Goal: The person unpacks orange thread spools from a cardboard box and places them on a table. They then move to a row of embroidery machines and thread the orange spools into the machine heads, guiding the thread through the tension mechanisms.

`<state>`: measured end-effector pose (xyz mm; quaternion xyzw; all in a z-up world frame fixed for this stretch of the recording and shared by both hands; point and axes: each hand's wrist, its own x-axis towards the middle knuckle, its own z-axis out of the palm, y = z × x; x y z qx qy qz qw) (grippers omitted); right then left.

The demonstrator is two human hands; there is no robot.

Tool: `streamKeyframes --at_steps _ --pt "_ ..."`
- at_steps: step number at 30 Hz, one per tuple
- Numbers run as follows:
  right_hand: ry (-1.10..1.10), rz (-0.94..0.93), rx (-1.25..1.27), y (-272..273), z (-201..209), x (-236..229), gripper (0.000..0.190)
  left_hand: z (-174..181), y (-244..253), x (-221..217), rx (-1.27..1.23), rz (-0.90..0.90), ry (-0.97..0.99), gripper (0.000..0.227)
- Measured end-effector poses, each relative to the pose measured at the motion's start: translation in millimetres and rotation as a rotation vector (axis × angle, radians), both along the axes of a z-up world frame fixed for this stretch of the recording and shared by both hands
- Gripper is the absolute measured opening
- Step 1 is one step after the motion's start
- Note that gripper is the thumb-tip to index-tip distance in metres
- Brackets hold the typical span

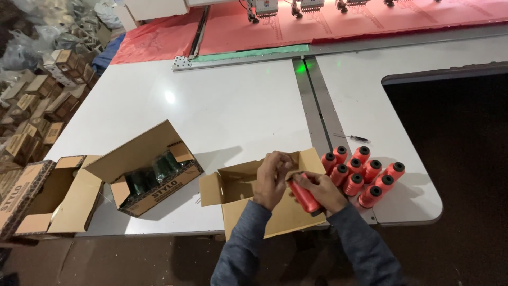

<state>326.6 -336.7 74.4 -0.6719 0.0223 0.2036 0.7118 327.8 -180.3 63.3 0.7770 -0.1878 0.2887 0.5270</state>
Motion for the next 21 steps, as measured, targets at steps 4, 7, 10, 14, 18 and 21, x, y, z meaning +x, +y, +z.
streamKeyframes --at_steps 4,7,10,14,18,21 --pt "-0.012 0.154 -0.062 -16 -11 9 0.067 -10 3 6 -0.301 -0.236 0.148 0.016" --pt "-0.162 0.288 0.048 -23 -35 20 0.052 -27 13 14 -0.990 -0.408 0.471 0.020" --pt "-0.066 0.036 0.285 -14 -38 18 0.043 -35 19 16 -1.343 -0.486 0.527 0.017" --pt "0.063 -0.387 0.581 -6 -66 44 0.043 -26 11 5 -1.245 -0.296 0.425 0.013" --pt "0.194 -0.513 0.667 -8 -75 55 0.048 -31 11 8 -1.221 -0.207 0.341 0.013" --pt "0.192 -0.581 0.727 -8 -90 62 0.050 -12 3 -5 -1.108 -0.091 0.281 0.015"
